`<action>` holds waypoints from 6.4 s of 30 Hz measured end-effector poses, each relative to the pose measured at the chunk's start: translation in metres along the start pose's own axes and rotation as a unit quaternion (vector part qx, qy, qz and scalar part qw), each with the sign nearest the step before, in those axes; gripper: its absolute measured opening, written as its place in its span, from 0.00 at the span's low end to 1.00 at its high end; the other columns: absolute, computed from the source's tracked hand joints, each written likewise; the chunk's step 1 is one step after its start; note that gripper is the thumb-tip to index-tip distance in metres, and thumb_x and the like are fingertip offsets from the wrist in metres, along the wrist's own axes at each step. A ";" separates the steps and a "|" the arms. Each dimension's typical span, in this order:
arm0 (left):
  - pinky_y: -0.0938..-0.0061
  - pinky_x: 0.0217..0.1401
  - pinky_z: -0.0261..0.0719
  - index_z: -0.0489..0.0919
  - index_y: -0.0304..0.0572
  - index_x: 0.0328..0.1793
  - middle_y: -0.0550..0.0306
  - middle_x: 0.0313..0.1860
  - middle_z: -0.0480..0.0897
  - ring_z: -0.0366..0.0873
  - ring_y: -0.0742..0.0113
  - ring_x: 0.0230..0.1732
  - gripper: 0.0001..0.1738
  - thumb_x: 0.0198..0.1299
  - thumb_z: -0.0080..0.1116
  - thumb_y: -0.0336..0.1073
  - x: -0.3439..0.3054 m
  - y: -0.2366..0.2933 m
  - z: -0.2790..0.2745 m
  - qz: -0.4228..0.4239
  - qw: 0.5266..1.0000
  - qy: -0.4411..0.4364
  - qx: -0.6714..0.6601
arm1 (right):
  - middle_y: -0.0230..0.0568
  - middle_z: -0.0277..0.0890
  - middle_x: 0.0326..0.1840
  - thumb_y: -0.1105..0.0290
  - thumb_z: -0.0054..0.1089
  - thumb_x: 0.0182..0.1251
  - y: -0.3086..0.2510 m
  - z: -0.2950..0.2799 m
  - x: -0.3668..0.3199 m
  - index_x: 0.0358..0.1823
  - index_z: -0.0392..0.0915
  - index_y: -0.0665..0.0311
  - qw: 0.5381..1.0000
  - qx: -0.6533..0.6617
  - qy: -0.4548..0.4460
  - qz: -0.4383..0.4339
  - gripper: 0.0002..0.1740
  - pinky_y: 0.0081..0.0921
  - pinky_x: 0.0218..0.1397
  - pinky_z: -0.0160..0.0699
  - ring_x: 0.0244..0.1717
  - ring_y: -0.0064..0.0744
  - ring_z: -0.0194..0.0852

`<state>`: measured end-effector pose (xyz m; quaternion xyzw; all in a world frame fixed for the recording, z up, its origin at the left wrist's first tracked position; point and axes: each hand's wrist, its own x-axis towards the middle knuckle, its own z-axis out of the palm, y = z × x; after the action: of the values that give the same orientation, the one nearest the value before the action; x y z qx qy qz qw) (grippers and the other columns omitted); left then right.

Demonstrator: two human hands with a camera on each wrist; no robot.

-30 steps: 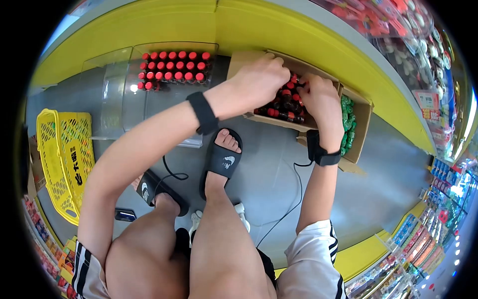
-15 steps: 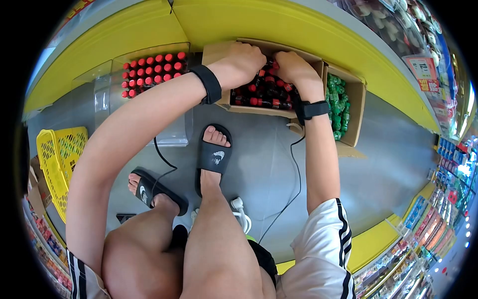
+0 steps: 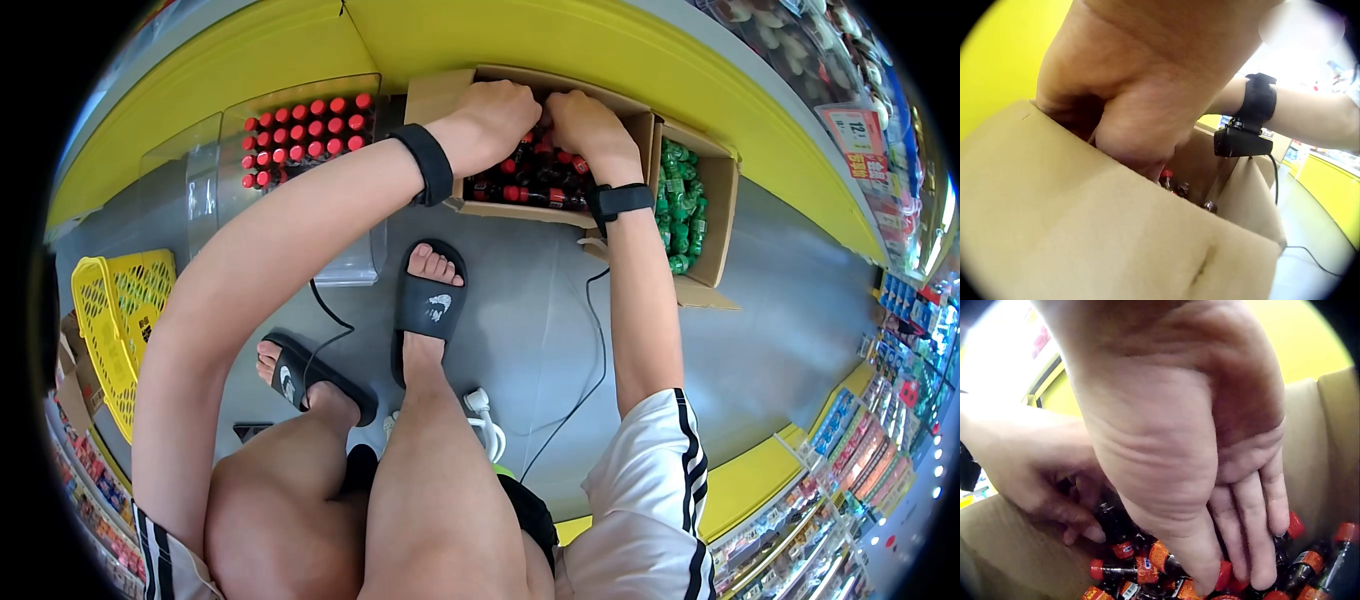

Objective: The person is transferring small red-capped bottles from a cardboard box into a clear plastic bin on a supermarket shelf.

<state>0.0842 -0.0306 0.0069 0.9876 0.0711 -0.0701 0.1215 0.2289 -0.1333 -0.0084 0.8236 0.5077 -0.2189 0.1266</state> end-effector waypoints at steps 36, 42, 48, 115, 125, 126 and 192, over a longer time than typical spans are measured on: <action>0.55 0.54 0.89 0.91 0.44 0.45 0.47 0.43 0.91 0.92 0.46 0.48 0.08 0.63 0.66 0.29 0.005 -0.001 0.002 0.082 0.995 0.033 -0.038 | 0.52 0.94 0.47 0.83 0.74 0.63 0.012 -0.024 -0.042 0.53 0.89 0.73 0.971 0.227 -0.070 0.021 0.16 0.35 0.51 0.92 0.47 0.42 0.95; 0.52 0.56 0.86 0.85 0.34 0.47 0.40 0.46 0.86 0.85 0.41 0.55 0.11 0.58 0.63 0.21 -0.039 -0.017 -0.002 0.074 0.972 0.168 -0.144 | 0.51 0.92 0.49 0.85 0.70 0.67 0.004 -0.024 -0.050 0.57 0.87 0.70 0.958 0.287 0.006 -0.011 0.18 0.35 0.55 0.90 0.51 0.41 0.94; 0.51 0.56 0.84 0.82 0.31 0.50 0.39 0.48 0.84 0.83 0.37 0.57 0.11 0.61 0.66 0.22 -0.086 -0.031 -0.018 0.032 0.944 0.228 -0.235 | 0.41 0.91 0.48 0.83 0.72 0.68 -0.012 -0.035 -0.076 0.57 0.86 0.69 0.936 0.343 0.074 -0.039 0.16 0.30 0.58 0.87 0.50 0.30 0.89; 0.62 0.78 0.79 0.78 0.28 0.76 0.41 0.74 0.84 0.80 0.55 0.77 0.37 0.59 0.76 0.25 -0.267 -0.178 0.125 -0.406 0.674 0.156 -0.596 | 0.52 0.86 0.38 0.74 0.78 0.58 -0.349 0.012 0.032 0.37 0.84 0.68 0.923 0.096 0.223 -0.298 0.10 0.50 0.43 0.89 0.42 0.56 0.90; 0.64 0.81 0.74 0.74 0.25 0.80 0.40 0.79 0.79 0.76 0.56 0.81 0.40 0.61 0.75 0.26 -0.268 -0.173 0.123 -0.386 0.654 0.158 -0.631 | 0.49 0.88 0.41 0.68 0.81 0.58 -0.352 0.011 0.032 0.48 0.87 0.65 0.941 0.064 0.206 -0.260 0.18 0.50 0.47 0.89 0.46 0.56 0.90; 0.63 0.78 0.76 0.78 0.29 0.78 0.43 0.77 0.82 0.78 0.54 0.79 0.40 0.58 0.78 0.28 -0.267 -0.173 0.124 -0.388 0.656 0.168 -0.625 | 0.49 0.89 0.41 0.69 0.81 0.58 -0.352 0.010 0.031 0.48 0.87 0.64 0.942 0.067 0.204 -0.257 0.17 0.50 0.47 0.90 0.46 0.56 0.90; 0.49 0.48 0.88 0.87 0.24 0.40 0.30 0.40 0.88 0.88 0.32 0.45 0.08 0.54 0.63 0.22 -0.048 -0.013 -0.069 0.089 0.972 0.067 -0.205 | 0.50 0.92 0.41 0.71 0.78 0.60 -0.021 -0.048 -0.078 0.50 0.90 0.63 0.974 0.187 0.124 0.000 0.15 0.42 0.53 0.89 0.46 0.51 0.92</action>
<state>0.0436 -0.0068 0.0772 0.9463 0.0037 0.0230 0.3223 0.1907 -0.1636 0.0721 0.8536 0.4692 -0.2062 -0.0938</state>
